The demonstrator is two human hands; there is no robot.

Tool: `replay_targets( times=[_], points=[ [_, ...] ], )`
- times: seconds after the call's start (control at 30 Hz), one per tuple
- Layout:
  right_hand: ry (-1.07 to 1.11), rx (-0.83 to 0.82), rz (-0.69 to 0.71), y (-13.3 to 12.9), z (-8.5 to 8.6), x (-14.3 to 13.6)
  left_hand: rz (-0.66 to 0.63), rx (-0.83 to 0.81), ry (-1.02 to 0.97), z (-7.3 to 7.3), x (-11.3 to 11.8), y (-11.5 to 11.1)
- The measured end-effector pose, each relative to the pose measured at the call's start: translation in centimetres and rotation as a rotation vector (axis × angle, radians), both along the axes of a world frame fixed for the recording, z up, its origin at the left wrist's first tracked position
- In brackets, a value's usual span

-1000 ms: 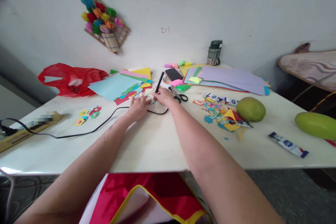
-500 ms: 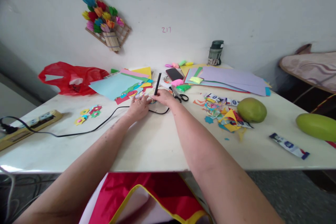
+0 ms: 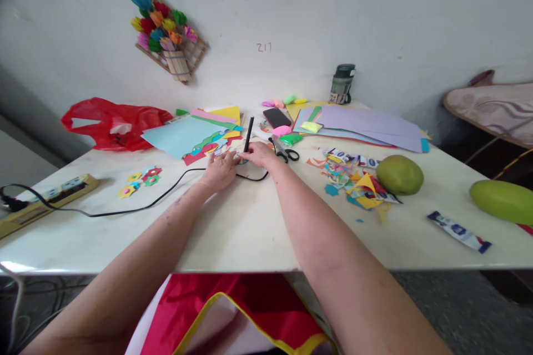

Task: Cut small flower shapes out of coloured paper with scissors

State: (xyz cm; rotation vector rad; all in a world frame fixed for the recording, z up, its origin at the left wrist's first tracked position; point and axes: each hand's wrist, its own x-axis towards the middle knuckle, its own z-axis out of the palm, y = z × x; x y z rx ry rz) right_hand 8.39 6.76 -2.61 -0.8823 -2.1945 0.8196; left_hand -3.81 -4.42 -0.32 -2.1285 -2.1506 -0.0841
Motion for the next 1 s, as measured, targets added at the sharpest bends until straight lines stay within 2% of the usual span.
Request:
replay_targets(
  times=[0.63,1.0],
  points=[
    [-0.099,0.033,-0.041,-0.06,0.07,-0.12,-0.02,0.023,-0.001,-0.36,-0.19,0.13],
    [-0.086,0.002,-0.051,-0.12,0.15,-0.27,-0.021,0.039,0.013,-0.5,-0.15,0.22]
  ],
)
